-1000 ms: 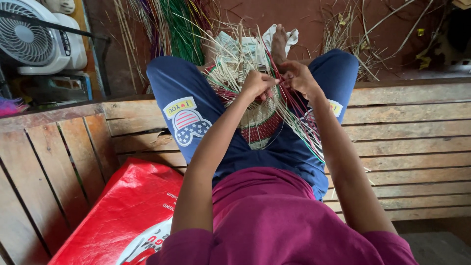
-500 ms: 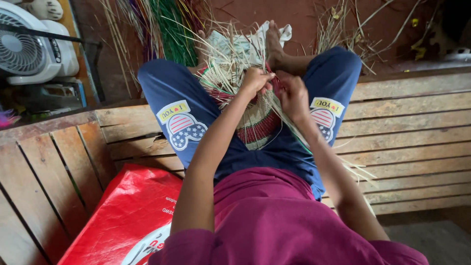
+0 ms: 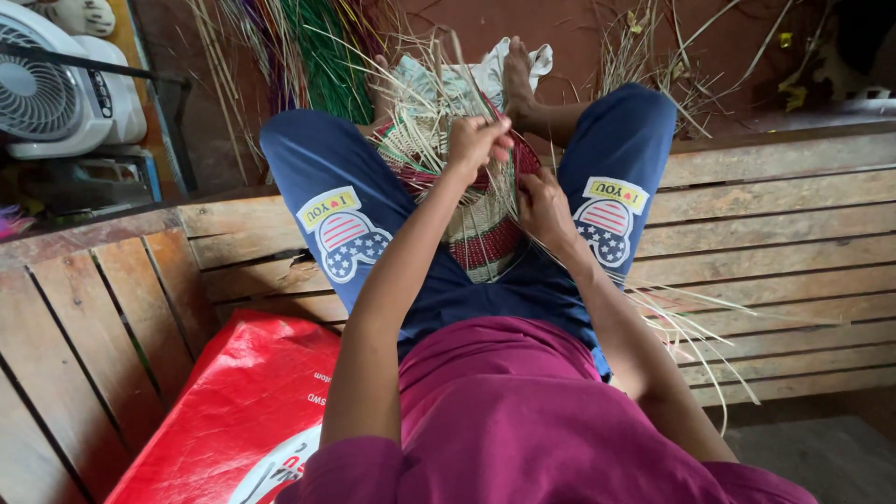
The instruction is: Weave dried plant fibers into a circular pattern
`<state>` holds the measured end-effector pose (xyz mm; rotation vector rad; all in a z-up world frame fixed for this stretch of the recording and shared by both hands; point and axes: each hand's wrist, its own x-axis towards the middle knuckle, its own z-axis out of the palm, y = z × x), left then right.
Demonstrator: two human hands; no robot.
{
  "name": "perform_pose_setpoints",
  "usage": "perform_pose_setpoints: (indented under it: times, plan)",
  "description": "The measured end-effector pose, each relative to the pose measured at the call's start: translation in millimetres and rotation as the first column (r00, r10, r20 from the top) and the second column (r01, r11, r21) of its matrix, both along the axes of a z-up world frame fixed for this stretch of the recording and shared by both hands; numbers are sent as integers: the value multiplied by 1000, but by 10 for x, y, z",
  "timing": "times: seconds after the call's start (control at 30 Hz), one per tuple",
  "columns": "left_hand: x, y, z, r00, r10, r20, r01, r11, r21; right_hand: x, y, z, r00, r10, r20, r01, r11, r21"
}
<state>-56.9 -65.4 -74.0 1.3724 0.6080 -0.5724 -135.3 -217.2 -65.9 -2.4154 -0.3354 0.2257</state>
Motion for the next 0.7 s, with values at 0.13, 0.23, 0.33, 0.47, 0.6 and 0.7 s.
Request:
perform_pose_setpoints:
  times: [0.13, 0.23, 0.33, 0.47, 0.6, 0.7]
  plan:
    - [201, 160, 122, 996, 86, -16, -87, 996, -33, 61, -66, -115, 998, -18, -55, 20, 999, 40]
    - [399, 266, 416, 984, 161, -82, -164, 986, -37, 156, -183, -208, 983, -66, -173, 83, 992, 92]
    - [540, 365, 526, 956, 279, -96, -282, 959, -24, 306, -235, -83, 963, -120, -241, 163, 972, 167]
    - [596, 476, 382, 906, 420, 51, -411, 903, -127, 539, -338, -181, 976, -110, -186, 149, 966, 211]
    - [457, 424, 639, 957, 289, 32, -289, 957, 3, 751, -338, -279, 923, -63, -380, 96, 993, 70]
    - [191, 291, 564, 961, -161, 223, 56, 910, 412, 839, -286, -232, 769, -53, -637, 116, 992, 57]
